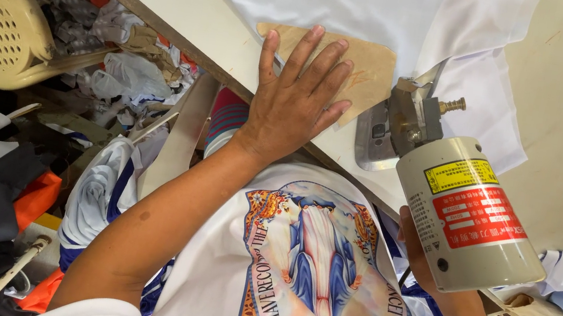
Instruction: Aligning a cardboard template on fabric pieces, cutting them with a handheld electric cutter, and folding the resulting pieces on a large work table.
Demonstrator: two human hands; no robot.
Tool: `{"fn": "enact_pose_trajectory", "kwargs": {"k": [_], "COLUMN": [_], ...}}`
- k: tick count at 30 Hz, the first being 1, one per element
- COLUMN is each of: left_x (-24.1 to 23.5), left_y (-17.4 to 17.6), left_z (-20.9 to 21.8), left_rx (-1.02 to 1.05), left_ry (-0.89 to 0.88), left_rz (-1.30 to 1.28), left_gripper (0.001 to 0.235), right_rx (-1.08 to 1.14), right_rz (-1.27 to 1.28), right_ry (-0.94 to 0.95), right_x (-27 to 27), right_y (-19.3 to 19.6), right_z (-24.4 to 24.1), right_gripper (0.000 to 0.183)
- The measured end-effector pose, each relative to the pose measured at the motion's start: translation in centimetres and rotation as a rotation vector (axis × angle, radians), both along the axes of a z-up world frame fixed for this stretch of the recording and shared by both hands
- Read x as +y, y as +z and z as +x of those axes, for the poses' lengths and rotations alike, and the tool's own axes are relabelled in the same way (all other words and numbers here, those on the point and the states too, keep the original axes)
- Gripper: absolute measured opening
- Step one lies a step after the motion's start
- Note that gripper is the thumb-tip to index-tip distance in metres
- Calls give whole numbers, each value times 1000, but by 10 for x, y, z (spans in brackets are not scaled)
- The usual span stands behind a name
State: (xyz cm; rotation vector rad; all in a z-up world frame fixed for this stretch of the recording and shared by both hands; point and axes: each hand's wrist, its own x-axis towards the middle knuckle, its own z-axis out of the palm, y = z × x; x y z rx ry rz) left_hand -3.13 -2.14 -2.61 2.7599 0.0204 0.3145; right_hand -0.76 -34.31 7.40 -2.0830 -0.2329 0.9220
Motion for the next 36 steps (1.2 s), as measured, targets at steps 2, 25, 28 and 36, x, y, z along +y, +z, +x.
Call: {"fn": "enact_pose_trajectory", "kwargs": {"k": [2, 25, 28, 36], "left_x": [0, -7, -7, -7], "left_y": [0, -20, -19, -20], "left_z": [0, -1, -1, -1], "left_rx": [-8, -33, -41, -59], "left_ry": [2, 9, 18, 33], "left_rz": [1, -142, -140, -152], "left_gripper": [47, 51, 49, 47], "right_rx": [-34, -289, -110, -134], "right_rz": [88, -209, -352, -323], "right_ry": [6, 79, 129, 209], "right_x": [1, 85, 100, 161], "right_y": [-4, 22, 29, 27], "right_z": [1, 59, 83, 150], "right_gripper": [32, 35, 40, 37]}}
